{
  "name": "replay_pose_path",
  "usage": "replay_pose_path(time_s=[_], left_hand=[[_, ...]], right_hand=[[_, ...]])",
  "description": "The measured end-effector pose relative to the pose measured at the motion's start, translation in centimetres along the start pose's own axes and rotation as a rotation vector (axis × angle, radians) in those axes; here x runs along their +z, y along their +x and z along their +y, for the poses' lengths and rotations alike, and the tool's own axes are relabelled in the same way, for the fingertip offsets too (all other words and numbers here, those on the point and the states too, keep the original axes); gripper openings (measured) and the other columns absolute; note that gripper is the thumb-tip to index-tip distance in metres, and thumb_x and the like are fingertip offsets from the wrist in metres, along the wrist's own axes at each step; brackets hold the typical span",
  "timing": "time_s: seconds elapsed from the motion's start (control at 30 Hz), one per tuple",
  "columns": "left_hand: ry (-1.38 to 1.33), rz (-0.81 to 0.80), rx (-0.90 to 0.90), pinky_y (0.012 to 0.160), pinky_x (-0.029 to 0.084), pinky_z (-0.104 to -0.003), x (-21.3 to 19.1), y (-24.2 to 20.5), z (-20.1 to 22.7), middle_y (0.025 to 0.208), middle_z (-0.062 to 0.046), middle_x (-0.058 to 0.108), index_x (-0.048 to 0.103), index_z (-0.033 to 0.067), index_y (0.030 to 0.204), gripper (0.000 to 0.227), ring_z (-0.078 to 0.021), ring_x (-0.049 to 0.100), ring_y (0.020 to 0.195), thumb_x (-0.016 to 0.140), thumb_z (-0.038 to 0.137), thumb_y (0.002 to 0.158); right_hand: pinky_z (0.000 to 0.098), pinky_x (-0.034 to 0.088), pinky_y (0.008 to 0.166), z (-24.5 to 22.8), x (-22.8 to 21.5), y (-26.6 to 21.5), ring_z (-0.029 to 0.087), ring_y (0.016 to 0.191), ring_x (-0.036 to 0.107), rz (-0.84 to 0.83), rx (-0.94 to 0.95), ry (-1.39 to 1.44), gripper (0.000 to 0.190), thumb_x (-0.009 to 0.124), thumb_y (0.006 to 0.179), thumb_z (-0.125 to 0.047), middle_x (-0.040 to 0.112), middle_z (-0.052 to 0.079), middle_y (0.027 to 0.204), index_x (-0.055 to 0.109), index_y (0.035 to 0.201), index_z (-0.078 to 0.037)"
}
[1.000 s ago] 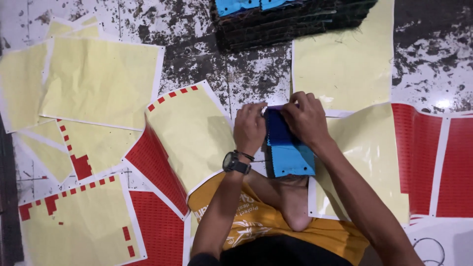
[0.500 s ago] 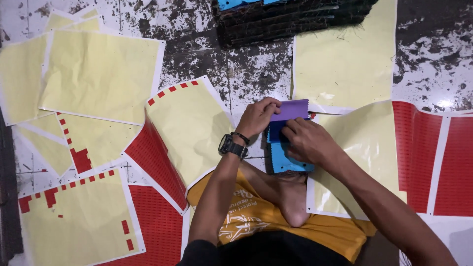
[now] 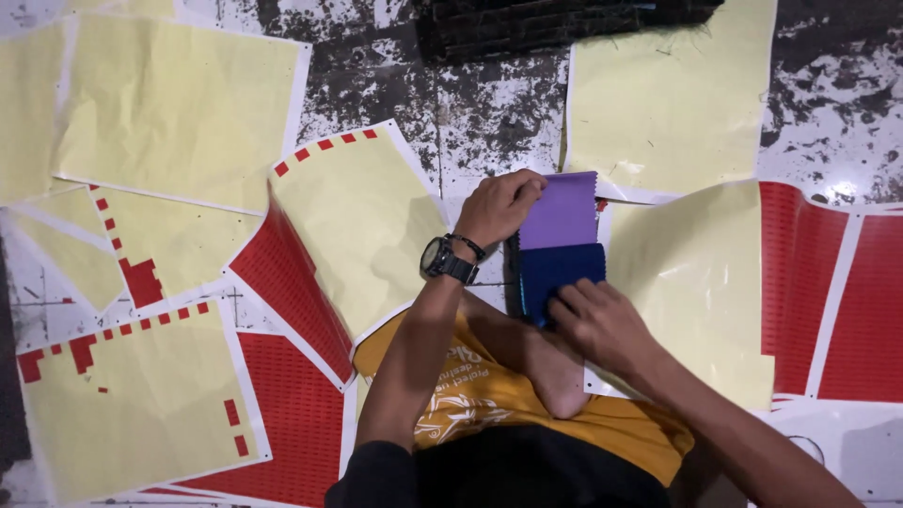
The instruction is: Assembling a sample book by peeling colored stickers from sheets and applying them to the pages of a small notebook.
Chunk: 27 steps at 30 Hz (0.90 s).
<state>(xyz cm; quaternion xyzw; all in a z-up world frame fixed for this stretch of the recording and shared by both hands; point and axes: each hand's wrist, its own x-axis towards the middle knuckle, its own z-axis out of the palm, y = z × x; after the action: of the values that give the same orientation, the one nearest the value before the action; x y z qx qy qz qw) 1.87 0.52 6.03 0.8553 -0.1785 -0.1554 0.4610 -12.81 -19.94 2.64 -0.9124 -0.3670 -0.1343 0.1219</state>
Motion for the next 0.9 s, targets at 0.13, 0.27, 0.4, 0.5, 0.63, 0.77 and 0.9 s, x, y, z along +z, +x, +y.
replay_pose_path(time_s=[0.13,0.27,0.4,0.5,0.63,0.77,0.9], left_hand=[[-0.004,-0.004,0.014,0.074,0.061,-0.046,0.2,-0.1,-0.9,0.092,-0.015,0.075,0.070,0.0131,0.120,0.036,-0.0342,0.073,0.086,0.042,0.033,0.108],[0.121,-0.027,0.058,0.081,0.057,-0.055,0.4,-0.3,0.3,0.098,-0.019,0.074,0.069,0.0149,0.119,0.031,-0.0445,0.070,0.096,0.049,0.032,0.104],[0.296,0.091,0.150,0.086,0.055,-0.050,0.8,-0.7,3.6,0.101,-0.017,0.072,0.070,0.0132,0.116,0.022,-0.0402,0.069,0.097,0.056,0.020,0.100],[0.195,0.150,0.325,0.083,0.055,-0.046,4.9,-0.4,5.8,0.097,-0.016,0.072,0.071,0.0087,0.111,0.021,-0.0382,0.070,0.091,0.058,0.010,0.095],[0.021,0.035,0.377,0.084,0.056,-0.045,14.0,-1.5,10.1,0.098,-0.015,0.071,0.071,0.0069,0.110,0.025,-0.0375,0.070,0.092,0.059,0.003,0.088],[-0.253,-0.141,0.372,0.072,0.060,-0.034,23.4,-3.4,11.3,0.099,-0.004,0.068,0.070,0.0133,0.105,0.024,-0.0259,0.070,0.082,0.059,0.003,0.086],[-0.263,-0.199,0.272,0.057,0.058,-0.034,28.1,-4.5,11.2,0.095,-0.007,0.058,0.062,0.0063,0.101,0.021,-0.0276,0.068,0.070,0.058,0.003,0.081]], right_hand=[[0.0390,0.046,0.060,-1.0,0.3,-0.7,0.023,0.073,0.055,-0.029,0.056,0.052,0.017,0.068,0.087,-0.029,0.053,0.001,0.082,0.068,0.096,-0.015],[0.0398,0.051,0.070,-0.9,-1.5,-1.6,0.027,0.083,0.059,-0.019,0.175,0.189,0.031,0.069,0.083,-0.036,0.058,0.006,0.094,0.064,0.106,-0.015],[0.0536,0.055,0.087,0.8,-7.5,-3.9,0.043,0.098,0.068,0.176,0.640,0.346,0.023,0.056,0.101,-0.020,0.071,0.018,0.104,0.071,0.113,-0.008],[0.0442,0.057,0.086,4.2,-5.9,-13.7,0.034,0.096,0.071,0.395,1.014,0.195,0.036,0.074,0.088,-0.015,0.071,0.013,0.104,0.071,0.123,-0.009],[0.0393,0.060,0.079,3.4,-6.6,-19.2,0.035,0.093,0.071,0.527,1.334,0.270,0.029,0.067,0.091,0.001,0.070,0.016,0.105,0.075,0.119,-0.003],[0.0442,0.058,0.071,1.1,-4.8,-20.2,0.036,0.086,0.072,0.467,1.674,0.400,0.026,0.070,0.092,-0.018,0.072,0.019,0.092,0.079,0.116,-0.011],[0.0285,0.060,0.062,0.3,-2.3,-20.8,0.021,0.074,0.073,0.634,1.628,0.383,0.034,0.092,0.077,-0.020,0.072,0.008,0.081,0.080,0.106,-0.009]])
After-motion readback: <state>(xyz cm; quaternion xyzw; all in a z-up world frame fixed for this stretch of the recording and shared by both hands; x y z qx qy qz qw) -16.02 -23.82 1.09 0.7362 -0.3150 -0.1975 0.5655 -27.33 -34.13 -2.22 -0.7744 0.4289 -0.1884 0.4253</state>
